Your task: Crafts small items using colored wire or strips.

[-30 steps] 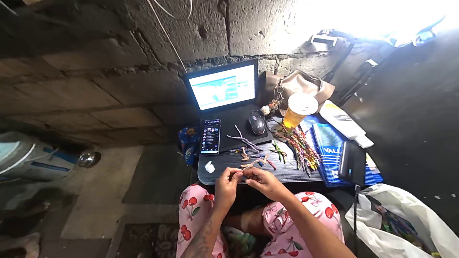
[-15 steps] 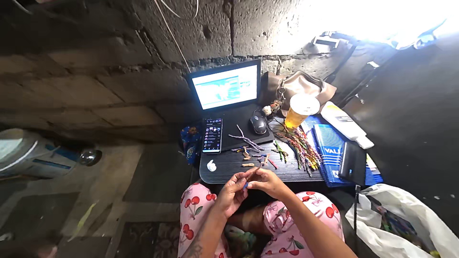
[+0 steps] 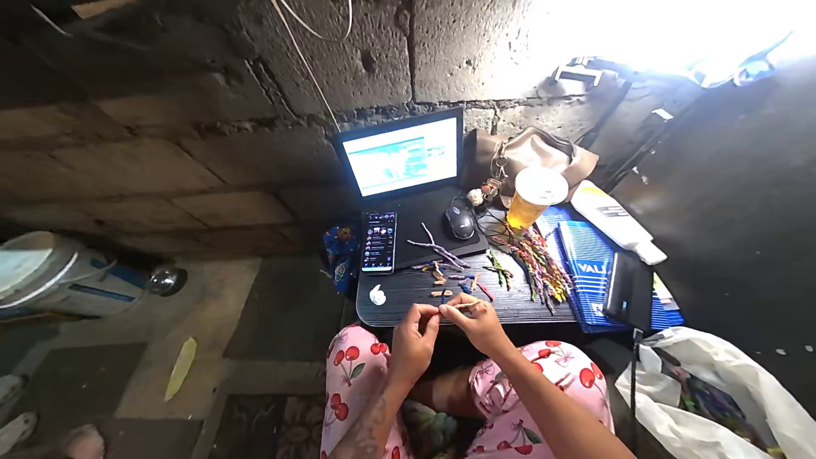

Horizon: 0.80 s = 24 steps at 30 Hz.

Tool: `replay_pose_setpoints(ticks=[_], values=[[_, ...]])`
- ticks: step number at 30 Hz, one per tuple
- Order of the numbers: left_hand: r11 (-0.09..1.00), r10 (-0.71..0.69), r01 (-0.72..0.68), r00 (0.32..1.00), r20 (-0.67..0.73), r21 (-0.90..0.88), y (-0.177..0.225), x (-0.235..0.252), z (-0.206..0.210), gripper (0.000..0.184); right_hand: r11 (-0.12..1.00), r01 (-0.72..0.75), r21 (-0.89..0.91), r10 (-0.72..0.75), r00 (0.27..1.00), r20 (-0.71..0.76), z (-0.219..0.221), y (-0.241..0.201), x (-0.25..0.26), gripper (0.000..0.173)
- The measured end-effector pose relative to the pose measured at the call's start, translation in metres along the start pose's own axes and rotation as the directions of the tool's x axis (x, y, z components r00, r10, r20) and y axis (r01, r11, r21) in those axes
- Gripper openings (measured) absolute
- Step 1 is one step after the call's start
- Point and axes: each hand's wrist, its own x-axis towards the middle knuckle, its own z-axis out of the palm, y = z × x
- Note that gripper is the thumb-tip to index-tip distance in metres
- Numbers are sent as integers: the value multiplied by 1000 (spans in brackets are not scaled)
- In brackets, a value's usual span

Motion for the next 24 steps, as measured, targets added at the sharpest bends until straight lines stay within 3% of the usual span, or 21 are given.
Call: replay_pose_setpoints(ticks=[2, 4, 5, 8, 10, 12, 14, 15, 17, 18, 19, 20, 21, 23, 24], values=[[935, -214, 224, 975, 66, -275, 8, 3, -1, 16, 999, 38, 20, -39, 995, 94, -7, 1, 1, 21], [658, -433, 486, 869, 240, -575, 17, 7, -8, 12, 991, 21, 133, -51, 973, 225, -13, 0, 2, 29], [492, -471, 563, 814, 341, -664, 17, 7, -12, 13, 975, -26, 219, -38, 958, 285, -14, -1, 2, 32], [62, -435, 661, 692, 576, -748, 16, 1, -17, 25, 882, -162, 443, -32, 916, 400, -12, 0, 1, 28], [-51, -381, 692, 653, 654, -720, 16, -4, -15, 29, 837, -149, 527, -100, 904, 416, -11, 4, 0, 18], [-94, -350, 724, 619, 703, -684, 17, -8, -12, 29, 825, -107, 556, -140, 913, 382, -11, 5, 0, 10], [-50, -413, 704, 631, 657, -708, 21, -11, -7, 25, 829, -88, 552, -121, 936, 331, -11, 4, 0, 6], [90, -457, 663, 691, 561, -743, 23, -12, -3, 20, 836, -91, 540, -89, 950, 298, -10, 4, 0, 6], [603, -390, 448, 888, 246, -660, 17, -14, 4, 12, 860, -115, 498, 5, 976, 217, -6, 2, -1, 5], [853, -232, 243, 969, 80, -463, 9, -15, 6, 11, 866, -138, 481, 57, 982, 179, -3, 1, -1, 4], [974, -58, 50, 998, -28, -220, 1, -15, 7, 14, 866, -162, 474, 101, 983, 151, 0, 1, -1, 4], [997, 59, -62, 996, -68, -51, -4, -16, 7, 17, 863, -180, 471, 128, 982, 140, 3, 1, -1, 5], [997, 69, -70, 996, -61, -13, -5, -16, 7, 19, 861, -188, 473, 135, 980, 145, 3, 2, -1, 5], [956, -151, 165, 986, 76, -243, 6, -16, 4, 19, 863, -183, 471, 104, 977, 188, -1, 3, 0, 5], [850, -280, 348, 934, 222, -395, 13, -15, -2, 17, 860, -179, 478, 79, 972, 222, -4, 2, 0, 5]])
